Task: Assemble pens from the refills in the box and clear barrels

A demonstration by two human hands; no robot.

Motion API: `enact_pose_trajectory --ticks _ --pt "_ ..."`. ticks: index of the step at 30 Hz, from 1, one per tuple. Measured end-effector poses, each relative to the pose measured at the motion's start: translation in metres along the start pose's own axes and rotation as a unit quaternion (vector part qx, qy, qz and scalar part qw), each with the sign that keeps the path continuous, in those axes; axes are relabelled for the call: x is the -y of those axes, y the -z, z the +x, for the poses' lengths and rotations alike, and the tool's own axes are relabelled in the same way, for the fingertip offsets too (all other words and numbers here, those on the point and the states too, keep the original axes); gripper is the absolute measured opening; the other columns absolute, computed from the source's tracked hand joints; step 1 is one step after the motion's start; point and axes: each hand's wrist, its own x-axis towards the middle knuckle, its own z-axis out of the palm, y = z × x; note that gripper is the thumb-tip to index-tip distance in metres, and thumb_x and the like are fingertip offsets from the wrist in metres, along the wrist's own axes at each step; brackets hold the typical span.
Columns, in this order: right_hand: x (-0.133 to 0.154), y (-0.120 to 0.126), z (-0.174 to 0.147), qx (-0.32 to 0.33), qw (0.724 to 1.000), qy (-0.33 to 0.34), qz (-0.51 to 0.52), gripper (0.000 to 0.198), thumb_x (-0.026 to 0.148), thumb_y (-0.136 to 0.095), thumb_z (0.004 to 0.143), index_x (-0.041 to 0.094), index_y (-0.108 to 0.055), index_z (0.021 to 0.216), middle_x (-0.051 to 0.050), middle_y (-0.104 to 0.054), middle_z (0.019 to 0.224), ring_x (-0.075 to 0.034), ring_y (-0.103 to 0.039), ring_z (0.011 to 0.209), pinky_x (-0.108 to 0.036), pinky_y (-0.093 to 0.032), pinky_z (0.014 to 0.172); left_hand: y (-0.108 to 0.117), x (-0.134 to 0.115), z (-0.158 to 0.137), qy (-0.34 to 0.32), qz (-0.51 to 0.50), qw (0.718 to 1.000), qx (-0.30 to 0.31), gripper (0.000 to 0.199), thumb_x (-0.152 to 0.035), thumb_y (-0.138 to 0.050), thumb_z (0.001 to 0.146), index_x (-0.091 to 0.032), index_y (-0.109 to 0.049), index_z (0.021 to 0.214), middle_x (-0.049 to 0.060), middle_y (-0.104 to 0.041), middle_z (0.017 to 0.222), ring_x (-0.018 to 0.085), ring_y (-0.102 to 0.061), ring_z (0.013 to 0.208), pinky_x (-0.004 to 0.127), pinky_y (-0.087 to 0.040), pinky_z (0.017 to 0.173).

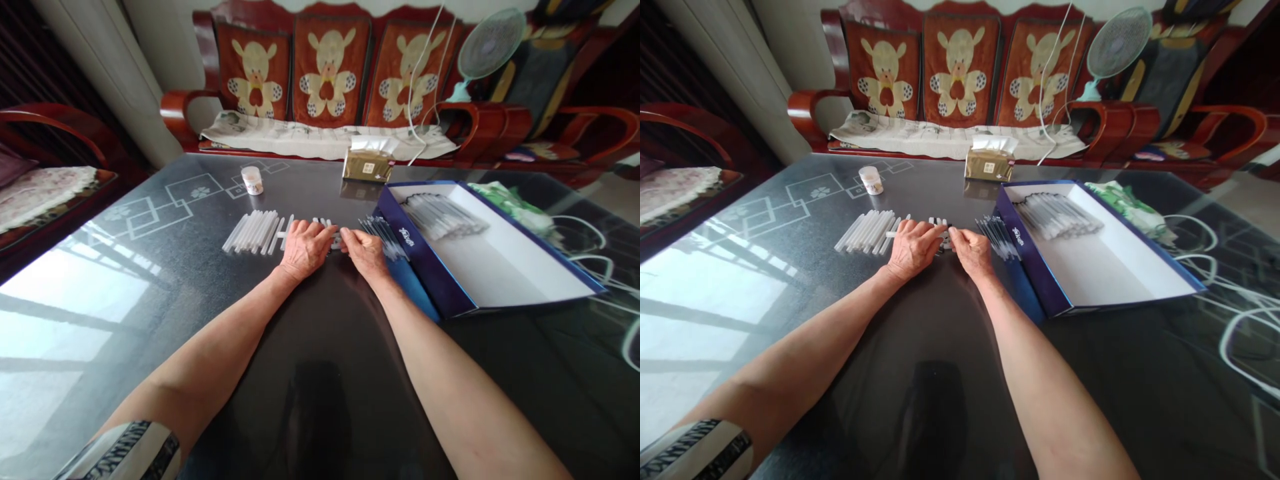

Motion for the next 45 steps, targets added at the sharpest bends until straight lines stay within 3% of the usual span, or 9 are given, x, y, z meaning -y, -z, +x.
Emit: enact_pose_trajectory --ticks 10,17,25,33,35,40,45 --pt "0.007 0.0 0.0 -0.001 1.0 -0.002 -0.017 0.043 0.059 -0.057 0.079 0.018 -0.069 0.073 -0.002 -0.067 0.06 -0.016 -0.061 0.058 -0.024 -0.048 0.058 -0.003 -0.001 0.0 0.011 -0.022 1.0 0.001 0.033 -0.039 -0.038 0.096 -0.019 -0.065 0.098 0.007 -0.064 0.081 0.022 -0.052 0.08 0.038 -0.035 0.08" --pt "0.006 0.001 -0.001 -0.004 0.999 0.013 -0.046 0.044 0.058 -0.053 0.082 0.019 -0.068 0.07 -0.002 -0.065 0.058 -0.016 -0.061 0.058 -0.024 -0.046 0.059 0.002 -0.003 0.002 0.003 -0.01 1.0 0.006 0.037 -0.039 -0.034 0.098 -0.021 -0.066 0.098 0.007 -0.061 0.079 0.021 -0.051 0.078 0.036 -0.033 0.077" --pt "-0.001 0.001 -0.001 0.01 1.0 0.008 0.018 0.035 0.051 -0.056 0.082 0.02 -0.071 0.085 -0.002 -0.069 0.068 -0.017 -0.064 0.067 -0.027 -0.05 0.063 0.0 -0.003 0.002 0.008 0.0 1.0 0.009 0.039 -0.038 -0.032 0.098 -0.021 -0.066 0.092 0.006 -0.059 0.074 0.02 -0.051 0.076 0.035 -0.033 0.076" --pt "-0.002 0.002 0.001 0.034 0.997 0.03 0.062 0.031 0.037 -0.065 0.075 0.022 -0.069 0.101 -0.004 -0.07 0.101 -0.016 -0.064 0.083 -0.029 -0.052 0.076 -0.004 0.0 0.001 0.026 -0.009 1.0 0.004 0.039 -0.038 -0.033 0.098 -0.02 -0.065 0.087 0.007 -0.06 0.073 0.02 -0.052 0.076 0.036 -0.032 0.077" --pt "0.0 0.001 0.001 0.011 0.999 0.017 0.043 0.032 0.041 -0.064 0.076 0.021 -0.068 0.102 -0.005 -0.071 0.097 -0.017 -0.065 0.082 -0.029 -0.052 0.074 -0.004 0.001 0.001 0.027 -0.011 1.0 0.006 0.04 -0.038 -0.032 0.098 -0.02 -0.065 0.087 0.007 -0.059 0.073 0.021 -0.052 0.076 0.036 -0.033 0.077" --pt "-0.002 -0.001 0.002 -0.003 0.999 0.016 -0.05 0.032 0.049 -0.053 0.083 0.022 -0.07 0.079 -0.004 -0.069 0.073 -0.02 -0.064 0.074 -0.029 -0.05 0.069 -0.004 0.001 0.0 0.02 -0.005 1.0 0.006 0.039 -0.037 -0.032 0.098 -0.02 -0.066 0.087 0.007 -0.06 0.073 0.021 -0.052 0.077 0.036 -0.033 0.078" --pt "-0.004 -0.001 0.001 0.015 0.998 0.052 -0.01 0.026 0.038 -0.056 0.081 0.021 -0.069 0.095 -0.005 -0.071 0.094 -0.018 -0.064 0.081 -0.029 -0.05 0.075 -0.004 0.001 0.001 0.024 -0.002 1.0 0.008 0.04 -0.038 -0.032 0.098 -0.019 -0.065 0.086 0.007 -0.06 0.073 0.021 -0.052 0.076 0.036 -0.033 0.077"
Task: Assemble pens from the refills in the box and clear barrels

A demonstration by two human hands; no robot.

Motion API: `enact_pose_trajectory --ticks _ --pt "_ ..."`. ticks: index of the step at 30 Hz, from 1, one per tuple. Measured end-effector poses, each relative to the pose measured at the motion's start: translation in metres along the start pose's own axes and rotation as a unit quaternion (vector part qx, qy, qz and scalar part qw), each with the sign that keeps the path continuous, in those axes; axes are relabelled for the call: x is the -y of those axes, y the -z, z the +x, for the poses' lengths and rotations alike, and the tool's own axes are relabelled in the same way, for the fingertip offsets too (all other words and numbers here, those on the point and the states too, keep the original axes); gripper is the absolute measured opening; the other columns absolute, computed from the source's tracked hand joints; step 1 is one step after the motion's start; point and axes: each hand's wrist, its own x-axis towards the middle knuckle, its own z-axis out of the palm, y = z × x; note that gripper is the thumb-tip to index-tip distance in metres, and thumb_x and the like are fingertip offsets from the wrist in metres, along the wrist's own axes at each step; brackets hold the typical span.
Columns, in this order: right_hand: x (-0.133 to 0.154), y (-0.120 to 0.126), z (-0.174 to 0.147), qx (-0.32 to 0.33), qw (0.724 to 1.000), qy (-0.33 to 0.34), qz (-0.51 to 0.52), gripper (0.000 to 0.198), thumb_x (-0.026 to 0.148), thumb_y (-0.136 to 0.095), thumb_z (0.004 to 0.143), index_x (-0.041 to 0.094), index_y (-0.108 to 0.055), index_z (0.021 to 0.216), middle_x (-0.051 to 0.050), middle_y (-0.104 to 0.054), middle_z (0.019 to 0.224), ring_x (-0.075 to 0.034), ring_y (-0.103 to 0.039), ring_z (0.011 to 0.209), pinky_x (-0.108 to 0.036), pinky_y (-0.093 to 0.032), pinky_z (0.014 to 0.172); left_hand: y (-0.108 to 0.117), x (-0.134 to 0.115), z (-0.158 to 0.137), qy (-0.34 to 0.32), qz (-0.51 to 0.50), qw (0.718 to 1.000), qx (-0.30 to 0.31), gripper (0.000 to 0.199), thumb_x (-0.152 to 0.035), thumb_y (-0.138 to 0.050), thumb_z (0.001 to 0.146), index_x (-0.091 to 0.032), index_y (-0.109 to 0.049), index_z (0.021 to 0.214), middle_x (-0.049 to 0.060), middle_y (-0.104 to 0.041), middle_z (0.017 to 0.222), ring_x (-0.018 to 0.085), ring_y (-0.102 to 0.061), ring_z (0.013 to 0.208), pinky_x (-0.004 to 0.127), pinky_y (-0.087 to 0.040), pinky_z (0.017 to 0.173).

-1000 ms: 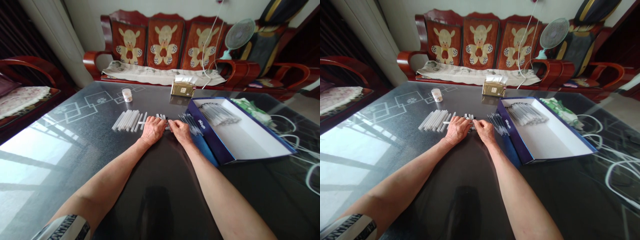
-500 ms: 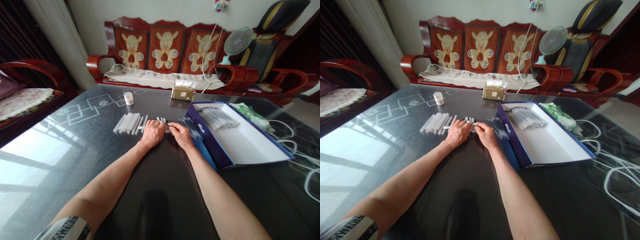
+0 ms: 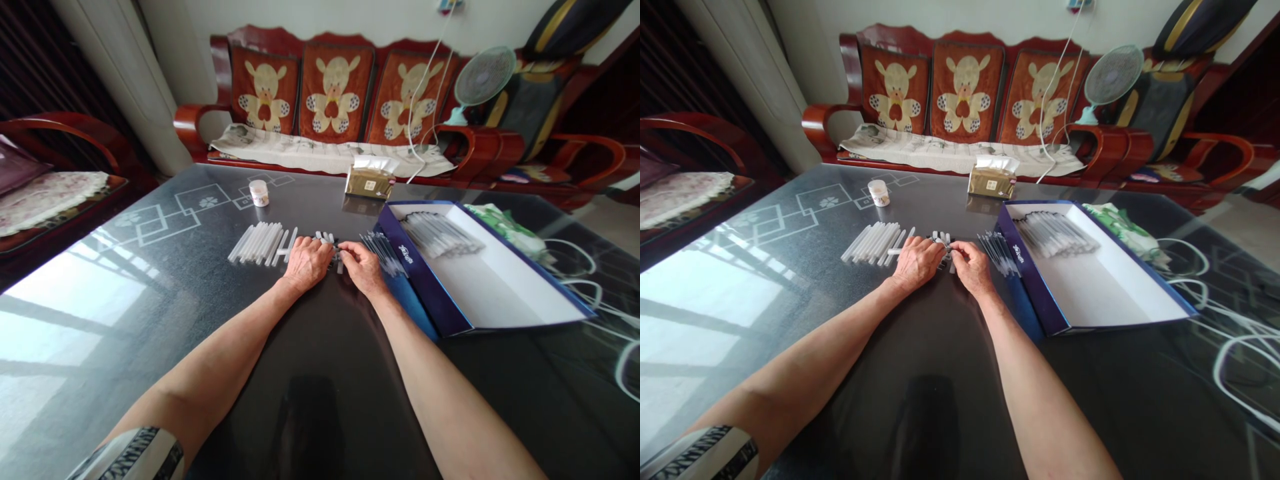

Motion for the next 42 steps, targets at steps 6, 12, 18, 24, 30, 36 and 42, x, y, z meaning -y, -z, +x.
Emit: enact_pose_trajectory --ticks 6,12,18,24,30,36,42 --pt "0.0065 0.0003 0.0001 -0.041 0.998 -0.03 -0.033 0.029 0.045 -0.056 0.08 0.02 -0.069 0.085 -0.006 -0.07 0.084 -0.019 -0.062 0.074 -0.031 -0.05 0.072 0.0005 -0.0001 0.0001 -0.001 0.0 1.0 0.006 0.042 -0.038 -0.03 0.098 -0.019 -0.066 0.086 0.007 -0.06 0.073 0.02 -0.051 0.075 0.036 -0.033 0.076" --pt "0.0014 0.0 -0.0001 -0.011 1.0 0.002 -0.012 0.025 0.042 -0.055 0.082 0.022 -0.069 0.087 -0.004 -0.07 0.086 -0.018 -0.063 0.077 -0.03 -0.05 0.075 -0.0001 -0.0001 0.0004 -0.006 0.01 1.0 0.002 0.041 -0.039 -0.032 0.098 -0.02 -0.065 0.085 0.006 -0.06 0.072 0.02 -0.052 0.074 0.036 -0.034 0.075" --pt "0.0043 -0.0001 0.0 -0.036 0.999 -0.014 0.002 0.027 0.038 -0.059 0.078 0.02 -0.067 0.097 -0.006 -0.069 0.095 -0.018 -0.062 0.079 -0.03 -0.05 0.075 0.0005 0.0001 0.0002 -0.008 0.017 1.0 -0.005 0.038 -0.037 -0.034 0.098 -0.019 -0.065 0.085 0.006 -0.06 0.071 0.02 -0.052 0.074 0.035 -0.033 0.074" --pt "0.0032 -0.0001 0.0012 -0.03 0.998 0.026 -0.049 0.027 0.041 -0.054 0.084 0.02 -0.069 0.078 -0.004 -0.065 0.079 -0.017 -0.06 0.074 -0.029 -0.047 0.073 0.001 0.0002 0.0007 -0.004 0.0 1.0 0.001 0.035 -0.037 -0.037 0.097 -0.019 -0.065 0.087 0.006 -0.061 0.074 0.02 -0.052 0.075 0.035 -0.033 0.076" --pt "0.0019 -0.0002 0.0006 -0.008 1.0 0.008 0.0 0.028 0.03 -0.06 0.077 0.019 -0.066 0.101 -0.006 -0.066 0.102 -0.016 -0.061 0.078 -0.029 -0.049 0.074 0.0004 0.0005 0.0005 0.003 -0.002 1.0 0.007 0.036 -0.037 -0.036 0.098 -0.019 -0.065 0.087 0.006 -0.061 0.075 0.02 -0.052 0.075 0.035 -0.032 0.076" --pt "0.0029 -0.0002 0.0027 -0.043 0.998 0.014 -0.053 0.029 0.042 -0.052 0.084 0.018 -0.068 0.08 -0.006 -0.066 0.083 -0.018 -0.061 0.077 -0.03 -0.048 0.075 0.0017 -0.0001 0.0005 0.002 0.021 1.0 0.023 0.038 -0.038 -0.033 0.098 -0.02 -0.066 0.09 0.006 -0.061 0.076 0.021 -0.052 0.078 0.035 -0.031 0.077" --pt "0.0018 -0.0003 0.002 -0.009 0.999 0.038 -0.029 0.021 0.034 -0.056 0.08 0.02 -0.068 0.09 -0.005 -0.067 0.093 -0.016 -0.061 0.079 -0.029 -0.049 0.075 0.0016 0.0003 0.0007 0.001 0.025 0.999 0.021 0.038 -0.037 -0.033 0.098 -0.02 -0.066 0.089 0.006 -0.061 0.076 0.021 -0.052 0.077 0.035 -0.031 0.077"
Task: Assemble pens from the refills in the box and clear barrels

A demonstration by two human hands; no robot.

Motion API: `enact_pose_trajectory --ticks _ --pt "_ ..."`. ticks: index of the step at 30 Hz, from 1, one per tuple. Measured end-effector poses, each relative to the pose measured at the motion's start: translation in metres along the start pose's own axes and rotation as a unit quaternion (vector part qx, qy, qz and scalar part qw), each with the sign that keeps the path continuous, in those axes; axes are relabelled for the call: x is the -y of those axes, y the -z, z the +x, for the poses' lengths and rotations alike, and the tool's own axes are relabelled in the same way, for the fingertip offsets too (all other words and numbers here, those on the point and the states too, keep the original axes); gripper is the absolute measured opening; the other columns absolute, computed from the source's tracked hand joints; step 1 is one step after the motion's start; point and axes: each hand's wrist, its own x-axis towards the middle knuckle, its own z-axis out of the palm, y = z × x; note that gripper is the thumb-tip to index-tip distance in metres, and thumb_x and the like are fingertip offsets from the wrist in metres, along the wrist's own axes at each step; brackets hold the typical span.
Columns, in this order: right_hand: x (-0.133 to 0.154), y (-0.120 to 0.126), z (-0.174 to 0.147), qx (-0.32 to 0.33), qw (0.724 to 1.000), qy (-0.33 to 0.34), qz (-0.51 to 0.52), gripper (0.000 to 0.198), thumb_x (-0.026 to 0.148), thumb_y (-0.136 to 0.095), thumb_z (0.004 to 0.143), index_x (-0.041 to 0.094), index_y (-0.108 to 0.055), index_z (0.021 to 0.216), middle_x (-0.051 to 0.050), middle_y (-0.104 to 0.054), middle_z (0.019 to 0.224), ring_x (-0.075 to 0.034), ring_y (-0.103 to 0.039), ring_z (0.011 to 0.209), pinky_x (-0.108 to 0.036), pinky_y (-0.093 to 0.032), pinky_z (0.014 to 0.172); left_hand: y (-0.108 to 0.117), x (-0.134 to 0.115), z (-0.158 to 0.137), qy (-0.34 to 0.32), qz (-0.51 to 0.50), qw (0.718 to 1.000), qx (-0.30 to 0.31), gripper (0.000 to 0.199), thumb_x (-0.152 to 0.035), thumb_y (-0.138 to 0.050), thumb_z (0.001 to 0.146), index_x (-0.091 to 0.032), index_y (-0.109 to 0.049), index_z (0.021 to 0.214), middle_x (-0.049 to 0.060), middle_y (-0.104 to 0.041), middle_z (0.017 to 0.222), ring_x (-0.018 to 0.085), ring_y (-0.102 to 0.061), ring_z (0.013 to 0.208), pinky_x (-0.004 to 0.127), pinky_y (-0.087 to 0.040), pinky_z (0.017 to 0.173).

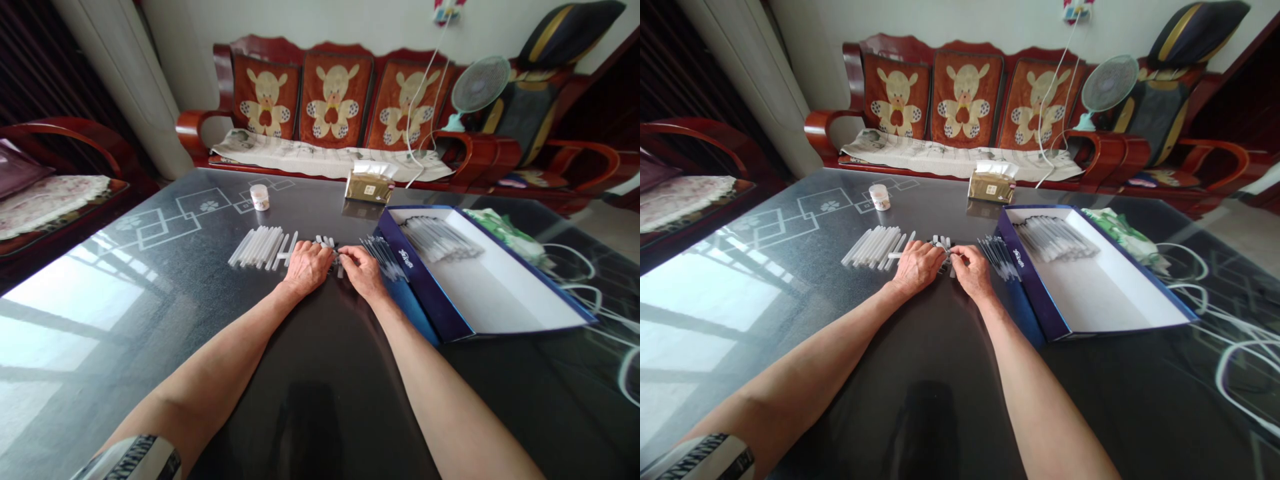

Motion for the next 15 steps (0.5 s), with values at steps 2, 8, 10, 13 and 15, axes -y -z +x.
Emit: enact_pose_trajectory --ticks 2,8,10,13,15 --pt "0.0004 0.0002 -0.0004 -0.001 1.0 -0.027 0.015 0.029 0.035 -0.059 0.078 0.019 -0.066 0.101 -0.006 -0.067 0.101 -0.016 -0.061 0.077 -0.03 -0.05 0.073 0.0002 -0.0001 0.0 0.0 0.001 1.0 -0.002 0.039 -0.037 -0.032 0.098 -0.02 -0.066 0.088 0.006 -0.061 0.075 0.021 -0.052 0.077 0.035 -0.031 0.077" --pt "0.0006 0.0001 0.0008 -0.023 0.998 -0.036 -0.041 0.034 0.046 -0.049 0.086 0.018 -0.067 0.079 -0.006 -0.066 0.084 -0.018 -0.062 0.077 -0.03 -0.048 0.075 0.0008 -0.0004 -0.0001 -0.004 0.006 1.0 -0.004 0.038 -0.038 -0.033 0.098 -0.02 -0.066 0.09 0.006 -0.061 0.075 0.02 -0.052 0.077 0.035 -0.031 0.076" --pt "0.0005 0.0 0.0013 -0.009 0.998 -0.017 -0.067 0.035 0.045 -0.047 0.087 0.019 -0.066 0.072 -0.005 -0.064 0.077 -0.018 -0.061 0.075 -0.03 -0.047 0.074 0.0008 -0.0003 0.0 -0.004 0.006 1.0 -0.001 0.038 -0.038 -0.033 0.098 -0.02 -0.065 0.09 0.006 -0.061 0.075 0.02 -0.052 0.077 0.035 -0.031 0.076" --pt "0.0002 0.0005 0.0013 -0.002 0.999 0.006 -0.045 0.029 0.04 -0.049 0.086 0.018 -0.068 0.079 -0.006 -0.066 0.082 -0.018 -0.062 0.081 -0.029 -0.047 0.077 0.0006 -0.0002 -0.0001 -0.004 0.001 1.0 0.0 0.038 -0.038 -0.033 0.098 -0.02 -0.065 0.09 0.006 -0.061 0.076 0.021 -0.052 0.077 0.035 -0.031 0.077" --pt "0.0003 0.0012 0.0009 0.004 1.0 0.009 -0.024 0.026 0.037 -0.052 0.084 0.019 -0.069 0.085 -0.006 -0.067 0.089 -0.018 -0.063 0.085 -0.03 -0.047 0.08 0.0004 -0.0003 -0.0002 -0.003 0.0 1.0 -0.004 0.038 -0.038 -0.033 0.098 -0.02 -0.065 0.09 0.006 -0.061 0.076 0.021 -0.052 0.077 0.035 -0.031 0.077"
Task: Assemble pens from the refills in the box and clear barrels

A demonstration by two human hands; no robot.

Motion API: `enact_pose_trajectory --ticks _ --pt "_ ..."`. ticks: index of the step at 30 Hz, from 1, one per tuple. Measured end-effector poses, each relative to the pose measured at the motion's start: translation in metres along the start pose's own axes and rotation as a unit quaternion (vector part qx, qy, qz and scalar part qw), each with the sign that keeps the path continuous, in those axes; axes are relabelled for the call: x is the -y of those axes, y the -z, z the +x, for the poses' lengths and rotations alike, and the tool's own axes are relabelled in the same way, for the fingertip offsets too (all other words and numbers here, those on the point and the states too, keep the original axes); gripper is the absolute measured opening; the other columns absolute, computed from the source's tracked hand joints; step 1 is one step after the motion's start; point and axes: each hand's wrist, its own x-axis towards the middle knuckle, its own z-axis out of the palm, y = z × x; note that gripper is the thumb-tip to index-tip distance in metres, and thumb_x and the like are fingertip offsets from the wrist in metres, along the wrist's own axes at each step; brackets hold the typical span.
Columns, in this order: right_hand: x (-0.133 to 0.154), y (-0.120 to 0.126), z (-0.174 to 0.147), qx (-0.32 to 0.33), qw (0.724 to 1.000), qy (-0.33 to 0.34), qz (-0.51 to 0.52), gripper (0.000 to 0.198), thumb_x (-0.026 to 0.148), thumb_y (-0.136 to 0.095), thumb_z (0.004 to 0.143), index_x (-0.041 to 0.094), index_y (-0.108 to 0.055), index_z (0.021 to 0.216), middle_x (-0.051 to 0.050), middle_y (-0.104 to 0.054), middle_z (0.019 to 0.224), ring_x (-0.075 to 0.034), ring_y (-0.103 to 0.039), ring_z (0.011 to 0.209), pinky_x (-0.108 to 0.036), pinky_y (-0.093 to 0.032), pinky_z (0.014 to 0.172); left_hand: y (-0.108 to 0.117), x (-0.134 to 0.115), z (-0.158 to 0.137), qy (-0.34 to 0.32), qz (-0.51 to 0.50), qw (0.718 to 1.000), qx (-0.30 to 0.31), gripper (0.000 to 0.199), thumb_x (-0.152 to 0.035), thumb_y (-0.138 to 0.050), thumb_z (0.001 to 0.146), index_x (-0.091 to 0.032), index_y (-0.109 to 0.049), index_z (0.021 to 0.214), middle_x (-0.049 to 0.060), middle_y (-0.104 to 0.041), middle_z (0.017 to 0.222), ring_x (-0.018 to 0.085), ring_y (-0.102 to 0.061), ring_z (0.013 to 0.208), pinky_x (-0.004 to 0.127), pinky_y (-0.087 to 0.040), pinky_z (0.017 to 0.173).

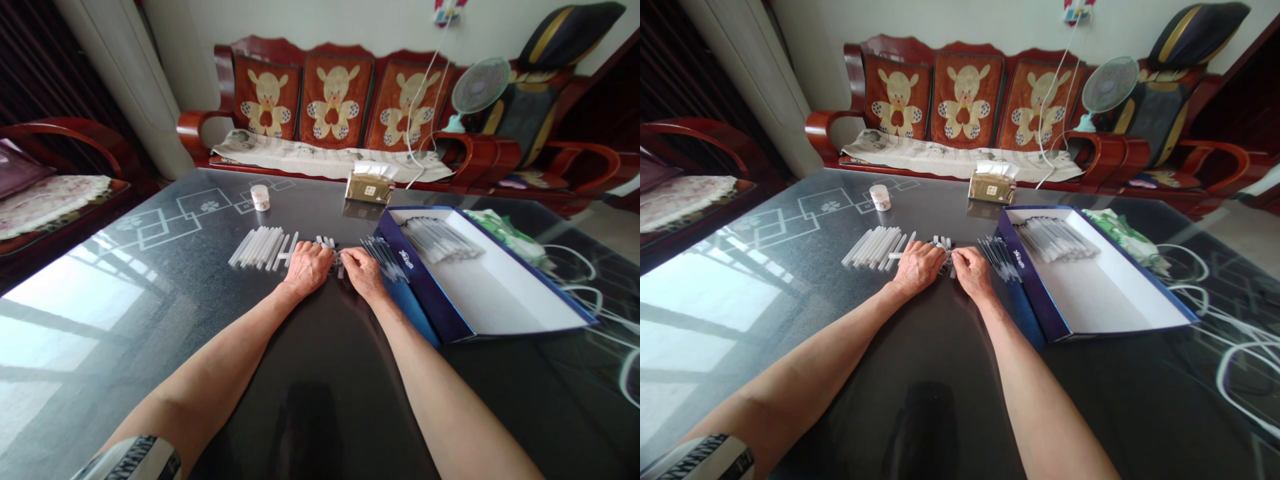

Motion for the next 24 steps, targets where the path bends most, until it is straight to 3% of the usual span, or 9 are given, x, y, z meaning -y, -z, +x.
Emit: enact_pose_trajectory --ticks 3,6,10,14,17,20,24 --pt "0.001 0.001 0.0 0.001 0.999 -0.031 0.02 0.028 0.04 -0.055 0.082 0.019 -0.069 0.094 -0.007 -0.067 0.098 -0.018 -0.063 0.083 -0.03 -0.049 0.077 0.0 0.0 0.0 0.001 0.002 1.0 -0.001 0.038 -0.037 -0.033 0.098 -0.02 -0.065 0.09 0.006 -0.061 0.076 0.021 -0.052 0.077 0.035 -0.031 0.076" --pt "0.002 0.001 0.0 -0.02 0.998 -0.063 0.016 0.033 0.046 -0.052 0.083 0.018 -0.069 0.09 -0.007 -0.068 0.093 -0.019 -0.063 0.079 -0.03 -0.049 0.075 -0.001 0.0 0.0 -0.001 0.003 1.0 0.002 0.036 -0.037 -0.034 0.098 -0.02 -0.065 0.09 0.006 -0.061 0.076 0.021 -0.052 0.077 0.035 -0.031 0.077" --pt "0.0 0.0 0.0 -0.006 0.999 -0.036 -0.011 0.03 0.044 -0.052 0.083 0.019 -0.069 0.079 -0.005 -0.068 0.081 -0.019 -0.062 0.076 -0.03 -0.048 0.075 -0.001 0.001 0.0 -0.005 0.007 1.0 0.002 0.036 -0.037 -0.034 0.098 -0.02 -0.065 0.09 0.006 -0.061 0.076 0.021 -0.052 0.077 0.035 -0.031 0.077" --pt "-0.008 0.0 0.0 0.004 0.998 -0.049 0.031 0.026 0.04 -0.054 0.082 0.02 -0.068 0.089 -0.004 -0.069 0.087 -0.018 -0.062 0.077 -0.03 -0.049 0.075 -0.002 0.001 0.0 -0.001 0.006 1.0 -0.003 0.037 -0.037 -0.033 0.098 -0.02 -0.065 0.088 0.005 -0.061 0.075 0.021 -0.052 0.077 0.035 -0.031 0.078" --pt "-0.012 -0.002 0.0 -0.026 0.996 -0.07 0.047 0.026 0.037 -0.054 0.081 0.019 -0.067 0.094 -0.004 -0.069 0.087 -0.017 -0.062 0.076 -0.03 -0.05 0.074 -0.001 0.001 0.0 0.009 0.007 1.0 -0.007 0.038 -0.037 -0.033 0.098 -0.02 -0.065 0.087 0.005 -0.061 0.076 0.021 -0.052 0.077 0.035 -0.032 0.077" --pt "-0.009 -0.003 -0.001 -0.037 0.998 -0.05 -0.002 0.02 0.03 -0.054 0.077 0.02 -0.067 0.088 -0.004 -0.067 0.086 -0.016 -0.061 0.074 -0.03 -0.05 0.073 -0.001 0.001 0.0 0.028 0.01 0.999 -0.014 0.038 -0.038 -0.034 0.098 -0.02 -0.065 0.087 0.005 -0.061 0.075 0.021 -0.053 0.077 0.035 -0.033 0.077" --pt "0.001 0.0 -0.003 0.015 0.998 -0.015 -0.063 0.025 0.02 -0.054 0.069 0.02 -0.067 0.09 -0.004 -0.064 0.092 -0.015 -0.06 0.07 -0.029 -0.05 0.071 -0.003 0.003 0.0 0.037 -0.003 0.999 -0.018 0.037 -0.038 -0.035 0.097 -0.02 -0.066 0.092 0.006 -0.062 0.077 0.021 -0.053 0.078 0.036 -0.034 0.078"
